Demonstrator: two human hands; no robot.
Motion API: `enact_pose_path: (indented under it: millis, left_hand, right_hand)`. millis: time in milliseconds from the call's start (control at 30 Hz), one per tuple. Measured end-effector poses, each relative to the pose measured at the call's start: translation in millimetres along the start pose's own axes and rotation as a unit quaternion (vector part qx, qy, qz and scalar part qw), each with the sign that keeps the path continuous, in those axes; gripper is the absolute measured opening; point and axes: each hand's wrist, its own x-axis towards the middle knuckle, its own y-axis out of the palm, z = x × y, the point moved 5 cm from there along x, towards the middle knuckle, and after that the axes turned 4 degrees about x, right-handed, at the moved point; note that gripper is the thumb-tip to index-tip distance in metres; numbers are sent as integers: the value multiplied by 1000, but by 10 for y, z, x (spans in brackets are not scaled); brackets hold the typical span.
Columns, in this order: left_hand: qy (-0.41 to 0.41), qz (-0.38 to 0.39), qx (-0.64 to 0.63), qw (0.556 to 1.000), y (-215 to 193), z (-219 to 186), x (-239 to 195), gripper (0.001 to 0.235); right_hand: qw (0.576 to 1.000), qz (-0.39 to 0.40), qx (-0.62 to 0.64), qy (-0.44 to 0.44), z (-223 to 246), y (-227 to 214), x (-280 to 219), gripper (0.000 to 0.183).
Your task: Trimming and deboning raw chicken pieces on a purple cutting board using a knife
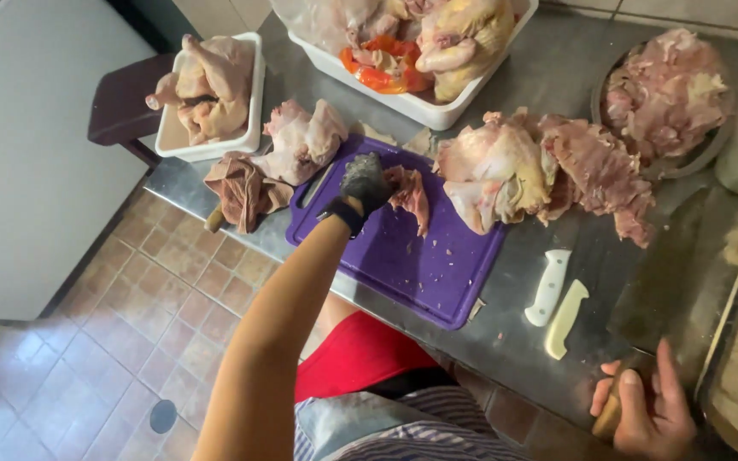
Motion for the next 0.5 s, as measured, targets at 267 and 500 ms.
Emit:
enact_pose_path:
  millis: [267,500]
  left_hand:
    - [4,172,-72,982,-87,-237,-338,48]
    - [-6,104,-577,810,-390,-330,-852,24]
  right_hand:
    - [999,32,-9,-5,-28,-23,-26,59]
    - [995,47,-86,35,210,162,-126,60]
